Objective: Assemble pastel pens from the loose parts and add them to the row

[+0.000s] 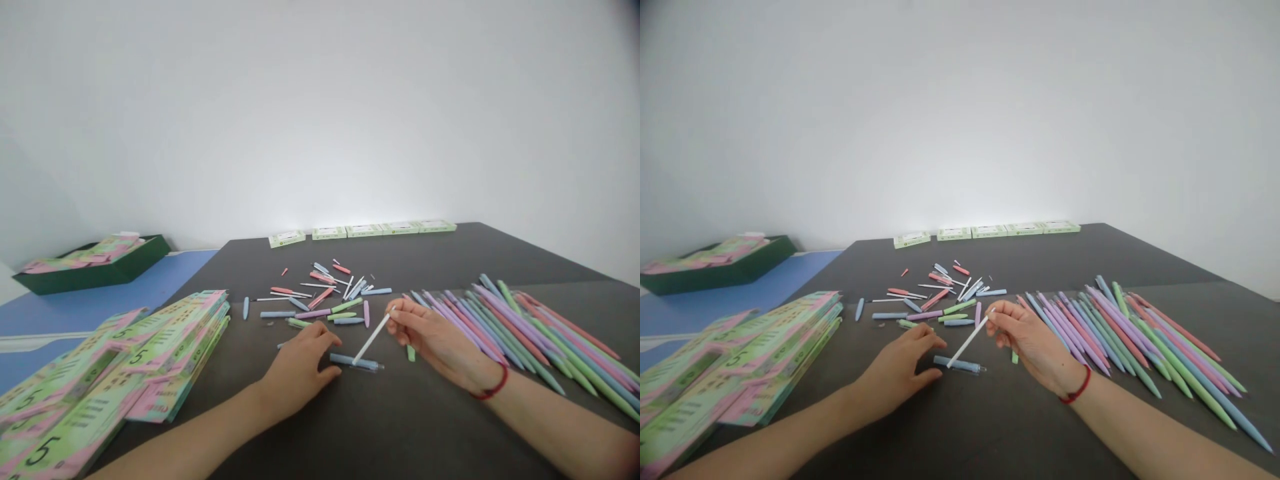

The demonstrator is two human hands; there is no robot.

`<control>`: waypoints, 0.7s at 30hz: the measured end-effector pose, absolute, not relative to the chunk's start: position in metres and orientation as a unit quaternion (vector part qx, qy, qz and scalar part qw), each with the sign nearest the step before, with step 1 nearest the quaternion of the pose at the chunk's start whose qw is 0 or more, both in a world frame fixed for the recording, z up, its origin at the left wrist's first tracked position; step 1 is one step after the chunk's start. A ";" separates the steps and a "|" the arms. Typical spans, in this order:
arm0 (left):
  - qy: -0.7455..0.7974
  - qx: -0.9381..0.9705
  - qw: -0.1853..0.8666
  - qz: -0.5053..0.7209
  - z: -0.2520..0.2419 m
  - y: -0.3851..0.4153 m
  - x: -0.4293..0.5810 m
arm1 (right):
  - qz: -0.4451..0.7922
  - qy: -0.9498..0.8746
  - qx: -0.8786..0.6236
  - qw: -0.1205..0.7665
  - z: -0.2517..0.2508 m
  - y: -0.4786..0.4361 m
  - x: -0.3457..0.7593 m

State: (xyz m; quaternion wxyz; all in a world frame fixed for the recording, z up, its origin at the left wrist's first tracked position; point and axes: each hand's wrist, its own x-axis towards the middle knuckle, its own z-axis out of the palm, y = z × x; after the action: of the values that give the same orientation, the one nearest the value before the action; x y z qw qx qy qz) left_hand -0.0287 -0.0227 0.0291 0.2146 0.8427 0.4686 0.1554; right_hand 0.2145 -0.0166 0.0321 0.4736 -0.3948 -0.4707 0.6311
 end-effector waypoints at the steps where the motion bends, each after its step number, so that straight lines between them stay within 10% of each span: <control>1: 0.463 0.846 0.215 0.154 0.028 -0.022 -0.024 | 0.633 -0.471 -0.401 0.464 0.029 -0.021 0.215; 21: 0.345 0.667 0.565 0.341 0.057 -0.048 0.003 | 0.527 -0.557 -0.368 0.525 0.091 -0.053 0.234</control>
State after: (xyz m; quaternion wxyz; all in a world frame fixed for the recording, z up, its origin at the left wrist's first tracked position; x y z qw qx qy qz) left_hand 0.0032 -0.0482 0.0567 0.5652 0.6671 0.3455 0.3409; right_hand 0.2342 -0.0528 0.0907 0.5255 -0.3684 -0.5575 0.5267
